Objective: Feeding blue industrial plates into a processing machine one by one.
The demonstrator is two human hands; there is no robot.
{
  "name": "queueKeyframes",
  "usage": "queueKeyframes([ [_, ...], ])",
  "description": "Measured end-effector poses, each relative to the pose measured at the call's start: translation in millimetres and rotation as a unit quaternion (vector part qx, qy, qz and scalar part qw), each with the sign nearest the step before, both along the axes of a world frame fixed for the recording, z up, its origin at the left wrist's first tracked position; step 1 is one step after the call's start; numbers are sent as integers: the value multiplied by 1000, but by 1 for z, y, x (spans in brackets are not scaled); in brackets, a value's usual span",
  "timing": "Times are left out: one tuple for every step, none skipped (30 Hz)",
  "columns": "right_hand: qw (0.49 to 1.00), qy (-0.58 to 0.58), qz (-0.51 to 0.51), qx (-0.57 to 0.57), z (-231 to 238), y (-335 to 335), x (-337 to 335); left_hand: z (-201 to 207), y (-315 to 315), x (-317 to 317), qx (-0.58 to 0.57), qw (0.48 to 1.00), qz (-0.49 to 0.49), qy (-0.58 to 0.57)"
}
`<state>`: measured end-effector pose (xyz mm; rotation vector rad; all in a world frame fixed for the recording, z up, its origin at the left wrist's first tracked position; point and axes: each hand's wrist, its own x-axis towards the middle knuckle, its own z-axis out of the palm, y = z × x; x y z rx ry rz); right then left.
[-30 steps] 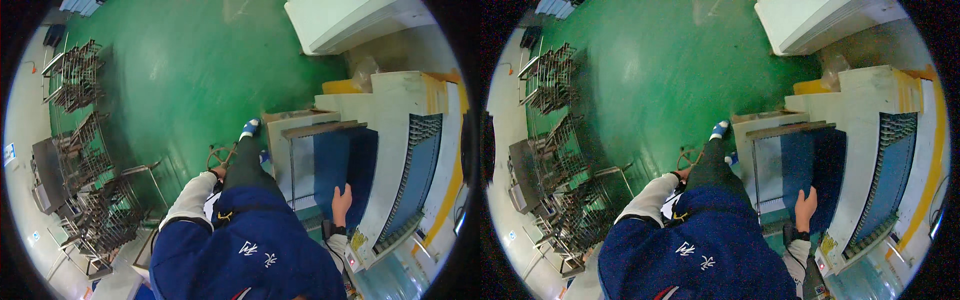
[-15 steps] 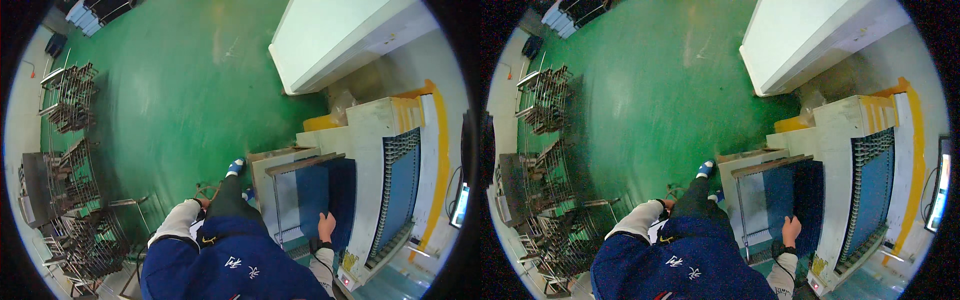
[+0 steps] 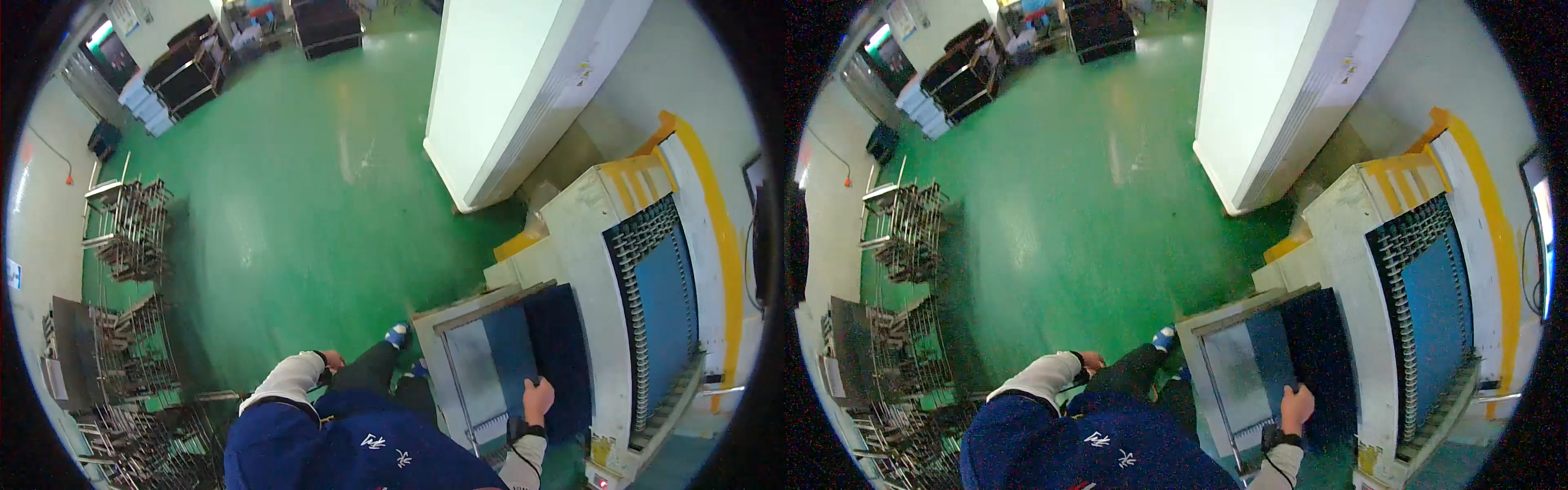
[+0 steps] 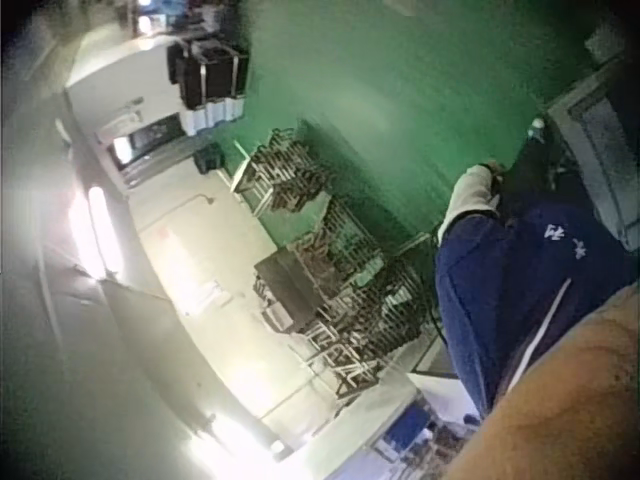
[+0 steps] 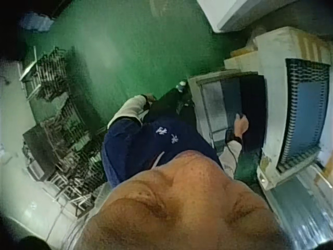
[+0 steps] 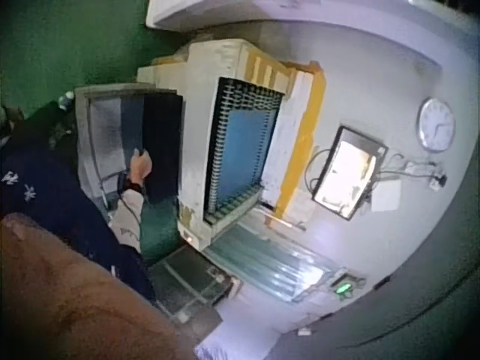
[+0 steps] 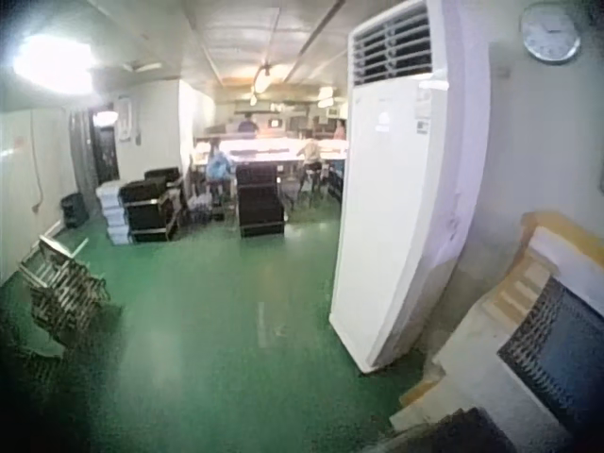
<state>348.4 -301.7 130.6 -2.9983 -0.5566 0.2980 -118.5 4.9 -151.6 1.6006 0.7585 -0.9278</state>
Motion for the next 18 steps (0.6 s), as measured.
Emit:
queueKeyframes([
  [1000, -5, -6, 1, 3, 0, -3, 19, 10, 18, 6, 999, -7, 33],
  [1000, -11, -2, 4, 3, 2, -4, 27, 17, 27, 21, 999, -11, 33],
  [1000, -17, -8, 5, 4, 2, -8, 29, 27, 37, 35, 999, -24, 33],
  [999, -6, -11, 38, 9, 4, -11, 35, 35, 50, 45, 998, -39, 33],
  [999, -26, -2, 34, 12, 7, -12, 40, 39, 61, 69, 997, -16, -6],
  [999, -45, 3, 30, 11, 7, -12, 48, 43, 73, 93, 995, 3, -45],
  [998, -64, 11, 25, 8, 4, -11, 44, 44, 82, 86, 991, 88, -48],
  [996, -81, 21, 22, -8, -1, -5, 40, 43, 88, 78, 980, 174, -53],
  [996, -78, 14, 36, -11, -2, -6, 38, 40, 101, 66, 972, 207, -84],
  [996, -76, 8, 49, -7, 0, -7, 41, 35, 114, 52, 962, 239, -116],
  [995, -75, 6, 62, -4, 0, -7, 46, 27, 125, 31, 961, 245, -121],
  [995, -78, 2, 55, -9, -7, -5, 53, 19, 139, 9, 961, 247, -127],
  [995, -82, 4, 56, -8, -8, -6, 60, 10, 146, -29, 959, 249, -130],
  [995, -85, 7, 57, -6, -6, -6, 67, 1, 152, -66, 957, 251, -133],
  [994, -88, 9, 56, -4, -8, -8, 75, -9, 155, -105, 953, 251, -134],
  [994, -94, 11, 57, -5, -10, -6, 83, -18, 156, -113, 954, 243, -135],
  [994, -98, 10, 57, -8, -14, -4, 96, -27, 156, -121, 956, 233, -133],
  [993, -102, 9, 57, -9, -18, -3, 103, -33, 156, -129, 957, 223, -132],
])
